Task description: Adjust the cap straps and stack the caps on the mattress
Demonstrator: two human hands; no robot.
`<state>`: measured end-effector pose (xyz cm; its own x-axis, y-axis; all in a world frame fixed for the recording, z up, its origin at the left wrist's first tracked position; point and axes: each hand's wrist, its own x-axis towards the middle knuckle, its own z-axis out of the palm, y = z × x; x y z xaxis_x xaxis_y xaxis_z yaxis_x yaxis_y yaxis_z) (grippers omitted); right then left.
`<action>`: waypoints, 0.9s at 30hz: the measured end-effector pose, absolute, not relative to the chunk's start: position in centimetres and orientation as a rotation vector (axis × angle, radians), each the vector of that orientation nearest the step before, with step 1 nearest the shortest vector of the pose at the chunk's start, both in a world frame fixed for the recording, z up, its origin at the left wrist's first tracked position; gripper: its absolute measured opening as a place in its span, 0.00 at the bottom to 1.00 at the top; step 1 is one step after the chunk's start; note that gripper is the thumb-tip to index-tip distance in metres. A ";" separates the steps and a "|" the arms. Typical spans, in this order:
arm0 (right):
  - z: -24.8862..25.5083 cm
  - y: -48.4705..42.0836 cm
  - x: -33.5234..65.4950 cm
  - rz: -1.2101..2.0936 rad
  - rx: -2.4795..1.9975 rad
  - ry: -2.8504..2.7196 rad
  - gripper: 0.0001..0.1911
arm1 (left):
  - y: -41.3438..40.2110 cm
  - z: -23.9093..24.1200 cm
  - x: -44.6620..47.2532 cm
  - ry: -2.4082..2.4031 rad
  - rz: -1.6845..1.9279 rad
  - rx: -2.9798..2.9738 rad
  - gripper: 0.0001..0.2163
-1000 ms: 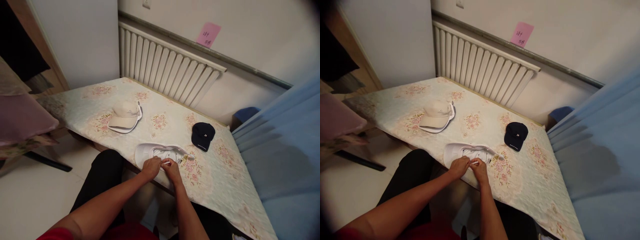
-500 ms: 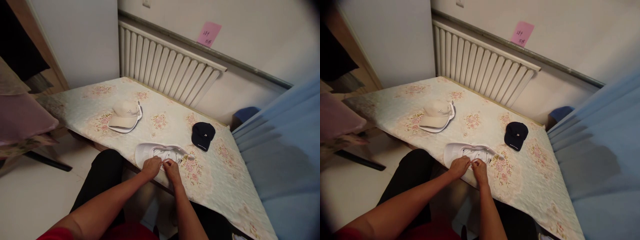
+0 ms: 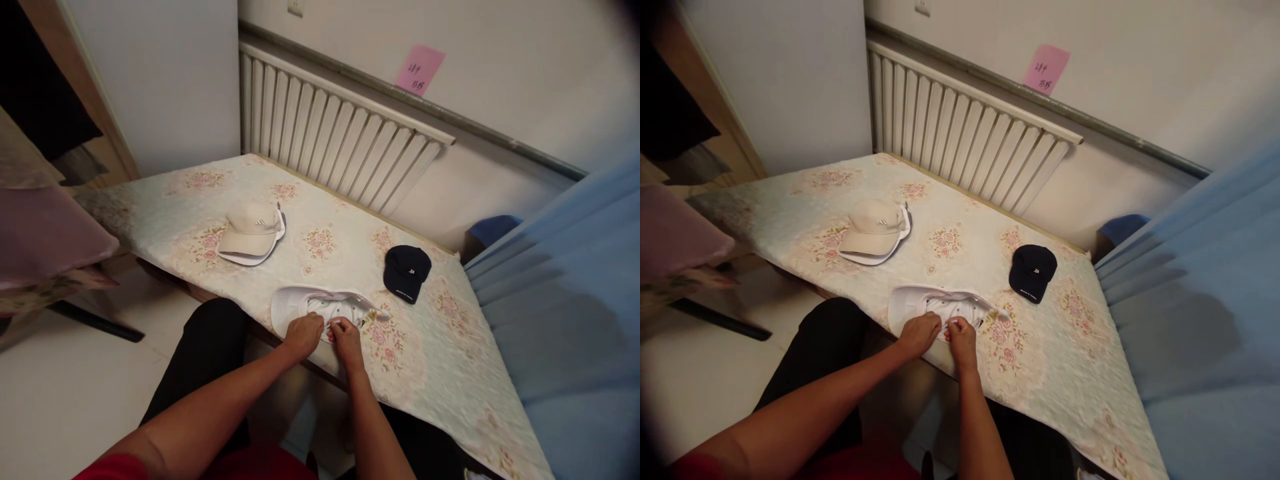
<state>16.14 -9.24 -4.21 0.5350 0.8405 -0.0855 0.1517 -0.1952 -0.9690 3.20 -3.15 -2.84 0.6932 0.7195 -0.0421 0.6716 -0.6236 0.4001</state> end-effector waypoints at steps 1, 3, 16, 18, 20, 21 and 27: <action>-4.2 -9.3 16.1 0.783 -1.667 -0.841 0.08 | -3.1 -2.8 3.2 1.084 0.171 2.515 0.16; -4.2 -9.3 16.1 0.784 -1.653 -0.828 0.09 | -3.2 -2.8 3.2 1.086 0.168 2.510 0.16; -4.5 -9.1 16.3 0.811 -1.589 -0.768 0.10 | -3.2 -2.6 3.2 1.082 0.164 2.490 0.16; -4.5 -9.1 16.4 0.809 -1.588 -0.762 0.11 | -3.2 -2.6 3.2 1.082 0.161 2.488 0.16; -4.5 -9.1 16.4 0.809 -1.587 -0.760 0.11 | -3.2 -2.6 3.2 1.083 0.158 2.485 0.16; -4.5 -9.1 16.4 0.810 -1.585 -0.761 0.12 | -3.2 -2.6 3.2 1.085 0.157 2.484 0.16; -4.5 -9.3 16.4 0.839 -1.576 -0.785 0.11 | -3.2 -2.7 3.2 1.087 0.166 2.489 0.16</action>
